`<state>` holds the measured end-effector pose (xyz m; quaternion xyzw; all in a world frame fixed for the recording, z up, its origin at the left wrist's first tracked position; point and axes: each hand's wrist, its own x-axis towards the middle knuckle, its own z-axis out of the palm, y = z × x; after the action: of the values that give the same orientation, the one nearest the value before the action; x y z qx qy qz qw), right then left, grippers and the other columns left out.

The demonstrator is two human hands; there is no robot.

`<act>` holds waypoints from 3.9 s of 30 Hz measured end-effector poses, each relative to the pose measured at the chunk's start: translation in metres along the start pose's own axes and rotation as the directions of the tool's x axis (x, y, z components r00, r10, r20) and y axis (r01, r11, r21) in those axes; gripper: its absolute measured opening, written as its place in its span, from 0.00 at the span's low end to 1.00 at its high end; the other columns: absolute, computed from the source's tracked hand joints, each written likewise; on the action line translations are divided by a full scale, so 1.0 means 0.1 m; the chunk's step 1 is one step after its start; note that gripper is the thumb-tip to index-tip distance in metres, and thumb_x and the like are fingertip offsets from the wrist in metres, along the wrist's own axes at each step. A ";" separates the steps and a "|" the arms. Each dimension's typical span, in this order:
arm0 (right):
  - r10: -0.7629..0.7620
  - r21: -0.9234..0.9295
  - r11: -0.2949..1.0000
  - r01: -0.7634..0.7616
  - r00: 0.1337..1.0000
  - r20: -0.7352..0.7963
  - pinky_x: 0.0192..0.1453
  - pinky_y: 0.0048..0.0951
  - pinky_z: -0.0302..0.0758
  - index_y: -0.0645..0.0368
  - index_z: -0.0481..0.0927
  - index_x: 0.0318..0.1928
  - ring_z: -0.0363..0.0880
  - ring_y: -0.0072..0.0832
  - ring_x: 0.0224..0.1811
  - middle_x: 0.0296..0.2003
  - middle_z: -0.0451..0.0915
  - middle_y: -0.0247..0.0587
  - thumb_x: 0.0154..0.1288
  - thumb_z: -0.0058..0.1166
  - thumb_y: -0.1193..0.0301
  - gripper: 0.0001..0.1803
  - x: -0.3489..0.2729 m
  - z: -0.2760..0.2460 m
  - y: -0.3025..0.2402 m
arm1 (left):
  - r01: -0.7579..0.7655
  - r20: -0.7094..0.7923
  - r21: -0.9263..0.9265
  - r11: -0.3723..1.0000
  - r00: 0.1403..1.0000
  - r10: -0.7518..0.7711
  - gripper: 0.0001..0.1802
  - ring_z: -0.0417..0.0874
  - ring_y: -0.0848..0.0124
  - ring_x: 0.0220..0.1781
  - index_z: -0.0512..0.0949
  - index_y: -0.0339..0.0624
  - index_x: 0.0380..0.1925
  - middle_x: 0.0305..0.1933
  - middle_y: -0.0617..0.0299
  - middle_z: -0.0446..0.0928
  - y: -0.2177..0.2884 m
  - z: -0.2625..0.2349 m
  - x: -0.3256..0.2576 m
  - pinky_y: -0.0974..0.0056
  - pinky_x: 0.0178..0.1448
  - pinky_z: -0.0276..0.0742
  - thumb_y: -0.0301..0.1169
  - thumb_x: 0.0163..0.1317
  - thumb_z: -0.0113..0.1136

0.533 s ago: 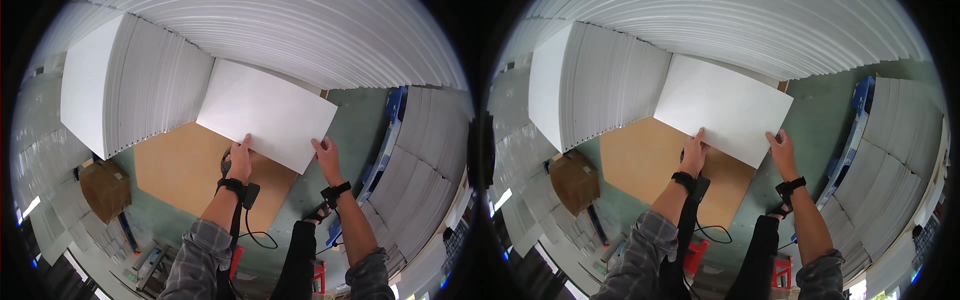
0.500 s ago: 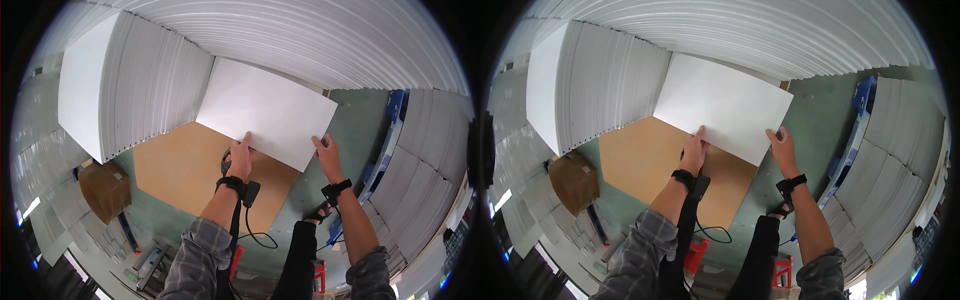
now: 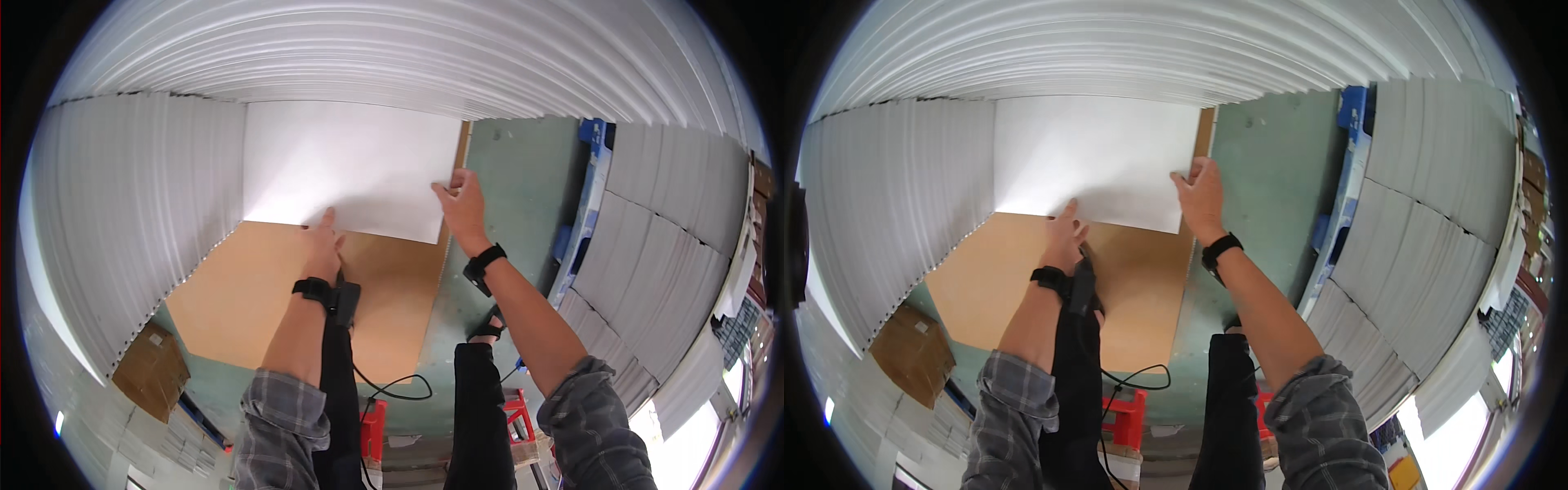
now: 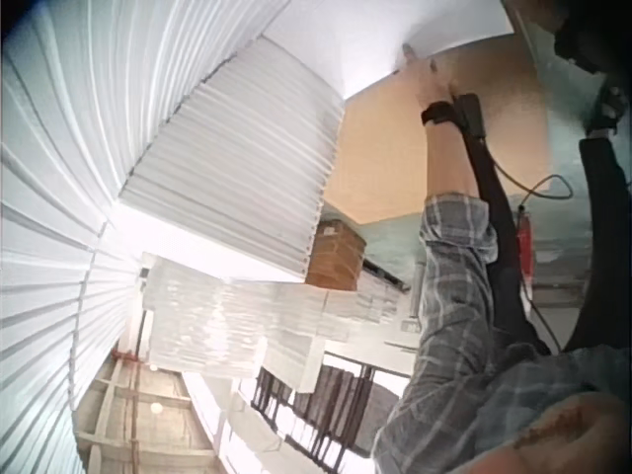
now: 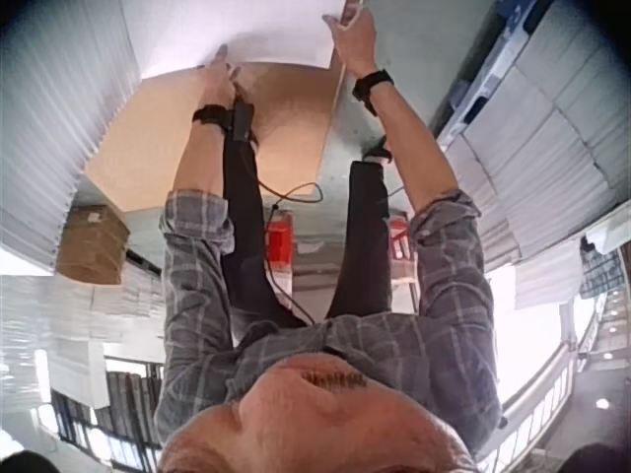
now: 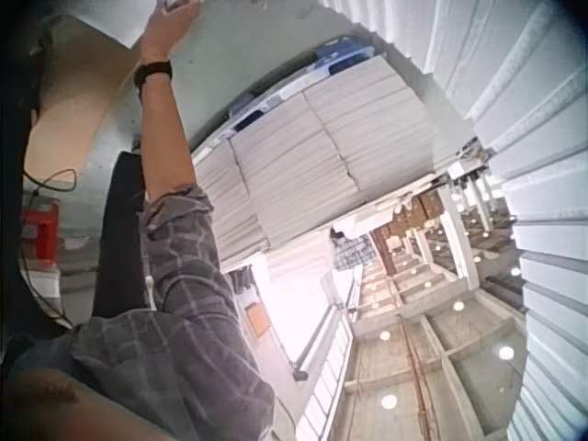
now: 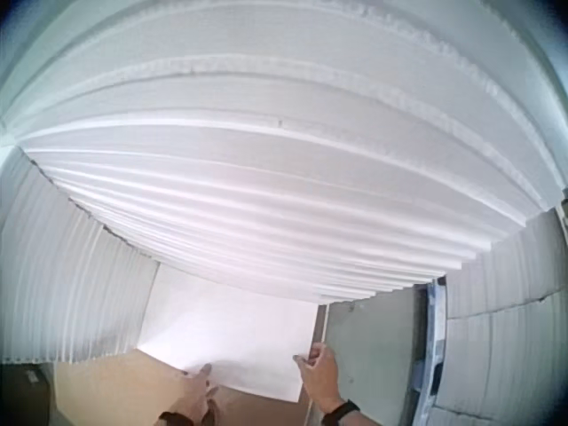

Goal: The person uses a pneumatic screwdriver to fasten screws into a white rectangular frame on a workbench. They then move to a stack of white panels, pick one up, and return to the bench to place a black mesh screen into the frame. The person applies a white substance to the screen using a small container and places a white cover panel over the assembly, securing it with the screwdriver.

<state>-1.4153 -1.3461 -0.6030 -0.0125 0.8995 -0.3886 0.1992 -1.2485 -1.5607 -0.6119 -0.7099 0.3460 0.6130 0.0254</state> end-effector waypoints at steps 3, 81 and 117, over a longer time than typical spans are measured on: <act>0.096 -0.090 0.992 -0.093 0.995 0.023 0.43 0.42 0.77 0.60 0.71 0.50 0.78 0.37 0.37 0.37 0.76 0.39 0.64 0.71 0.64 0.23 0.01 0.12 -0.03 | 0.037 0.026 0.057 0.998 0.999 -0.038 0.32 0.79 0.58 0.58 0.66 0.40 0.66 0.62 0.53 0.73 0.01 -0.09 0.18 0.54 0.53 0.89 0.37 0.69 0.71; -0.584 0.780 0.383 0.495 -0.524 0.620 0.43 0.45 0.71 0.64 0.73 0.41 0.74 0.46 0.37 0.34 0.74 0.53 0.72 0.63 0.59 0.20 -8.76 -3.93 -0.88 | 0.030 0.078 -0.981 0.190 0.965 0.251 0.19 0.85 0.60 0.51 0.77 0.36 0.56 0.52 0.54 0.82 -5.91 -4.11 -6.27 0.57 0.55 0.85 0.40 0.80 0.55; 0.068 0.831 0.535 0.155 -0.988 0.141 0.39 0.25 0.77 0.62 0.79 0.44 0.77 0.23 0.29 0.32 0.81 0.36 0.75 0.61 0.70 0.08 -12.35 -4.59 0.79 | -0.773 -0.767 -0.633 0.044 0.633 0.107 0.35 0.81 0.72 0.52 0.77 0.36 0.65 0.53 0.61 0.83 -8.19 -3.56 -9.97 0.63 0.62 0.77 0.54 0.72 0.65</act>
<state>-0.4371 -0.7537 0.0558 -0.7832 -0.1146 -0.0445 0.6095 -0.5262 -0.6437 0.0435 -0.5442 0.0992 0.4339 -0.7111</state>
